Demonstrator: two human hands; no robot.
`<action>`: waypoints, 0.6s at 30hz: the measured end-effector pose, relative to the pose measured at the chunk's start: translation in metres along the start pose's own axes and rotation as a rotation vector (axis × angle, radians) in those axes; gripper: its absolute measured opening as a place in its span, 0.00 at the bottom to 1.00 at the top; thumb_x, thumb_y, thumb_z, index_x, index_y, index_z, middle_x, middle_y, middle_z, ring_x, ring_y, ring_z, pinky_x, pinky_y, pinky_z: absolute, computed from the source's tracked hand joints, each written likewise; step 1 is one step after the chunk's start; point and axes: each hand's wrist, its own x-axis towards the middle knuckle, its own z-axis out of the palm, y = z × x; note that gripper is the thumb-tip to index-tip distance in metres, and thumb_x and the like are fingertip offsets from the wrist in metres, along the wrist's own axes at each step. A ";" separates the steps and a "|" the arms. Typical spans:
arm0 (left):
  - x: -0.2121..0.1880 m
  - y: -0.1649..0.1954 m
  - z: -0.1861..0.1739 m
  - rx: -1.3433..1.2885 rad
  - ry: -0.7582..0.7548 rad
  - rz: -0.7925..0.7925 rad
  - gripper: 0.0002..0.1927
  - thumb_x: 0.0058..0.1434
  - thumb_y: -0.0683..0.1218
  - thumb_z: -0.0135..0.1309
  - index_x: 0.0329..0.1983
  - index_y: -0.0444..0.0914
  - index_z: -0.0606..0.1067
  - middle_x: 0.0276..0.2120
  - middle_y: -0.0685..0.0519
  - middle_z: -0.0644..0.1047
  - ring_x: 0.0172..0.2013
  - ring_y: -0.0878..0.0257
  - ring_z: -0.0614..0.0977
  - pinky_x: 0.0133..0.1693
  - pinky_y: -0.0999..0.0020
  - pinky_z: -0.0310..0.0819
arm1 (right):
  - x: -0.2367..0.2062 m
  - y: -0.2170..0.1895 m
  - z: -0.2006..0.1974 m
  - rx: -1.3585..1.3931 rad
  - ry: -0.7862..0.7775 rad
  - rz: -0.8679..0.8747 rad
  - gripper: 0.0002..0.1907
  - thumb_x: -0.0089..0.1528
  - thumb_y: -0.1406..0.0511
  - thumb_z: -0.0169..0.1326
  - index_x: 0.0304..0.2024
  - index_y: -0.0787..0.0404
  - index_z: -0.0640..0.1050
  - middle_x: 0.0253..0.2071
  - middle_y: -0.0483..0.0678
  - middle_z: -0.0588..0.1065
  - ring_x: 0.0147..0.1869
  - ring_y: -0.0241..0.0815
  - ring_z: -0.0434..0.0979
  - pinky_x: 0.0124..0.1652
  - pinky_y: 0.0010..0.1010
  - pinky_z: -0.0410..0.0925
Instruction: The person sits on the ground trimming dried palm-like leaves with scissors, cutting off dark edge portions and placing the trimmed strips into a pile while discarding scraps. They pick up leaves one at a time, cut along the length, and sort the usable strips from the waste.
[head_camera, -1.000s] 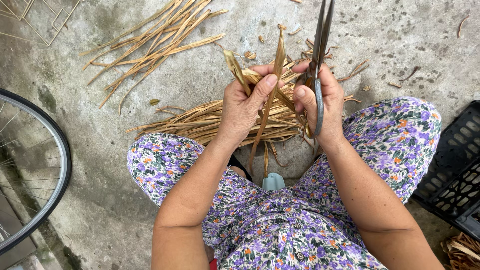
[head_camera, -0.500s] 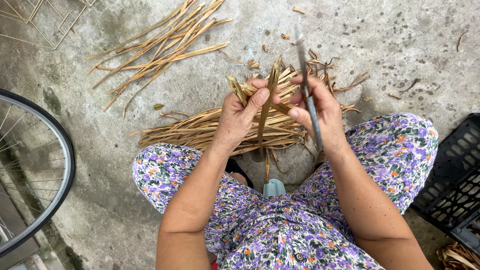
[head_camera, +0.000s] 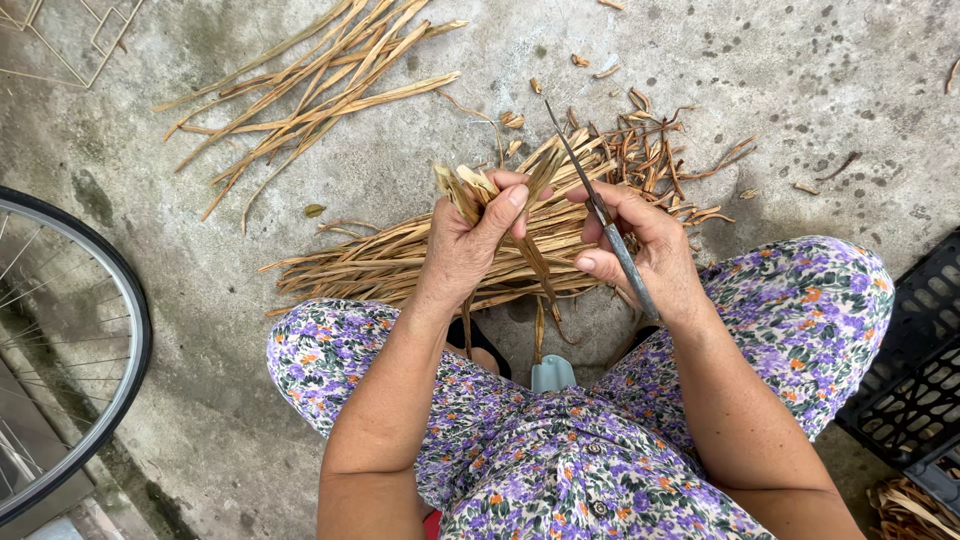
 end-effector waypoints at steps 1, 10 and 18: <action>0.002 -0.001 0.000 -0.006 0.009 -0.010 0.13 0.72 0.49 0.54 0.48 0.35 0.79 0.25 0.59 0.75 0.29 0.73 0.75 0.33 0.76 0.71 | 0.001 0.003 0.000 0.015 0.007 0.021 0.35 0.55 0.57 0.69 0.63 0.61 0.77 0.41 0.42 0.73 0.45 0.31 0.73 0.46 0.23 0.70; 0.003 -0.003 -0.012 0.021 0.018 -0.031 0.12 0.72 0.48 0.55 0.47 0.33 0.79 0.24 0.60 0.74 0.27 0.73 0.73 0.31 0.76 0.69 | 0.001 0.031 -0.003 -0.022 0.068 0.023 0.30 0.55 0.61 0.72 0.58 0.64 0.81 0.33 0.36 0.68 0.33 0.26 0.62 0.32 0.18 0.57; 0.006 0.027 -0.038 -0.099 0.006 0.099 0.12 0.77 0.50 0.50 0.50 0.37 0.77 0.48 0.53 0.78 0.47 0.67 0.76 0.54 0.66 0.74 | 0.012 0.026 -0.015 0.362 0.313 0.098 0.24 0.65 0.59 0.62 0.56 0.68 0.76 0.24 0.42 0.71 0.23 0.29 0.67 0.24 0.20 0.59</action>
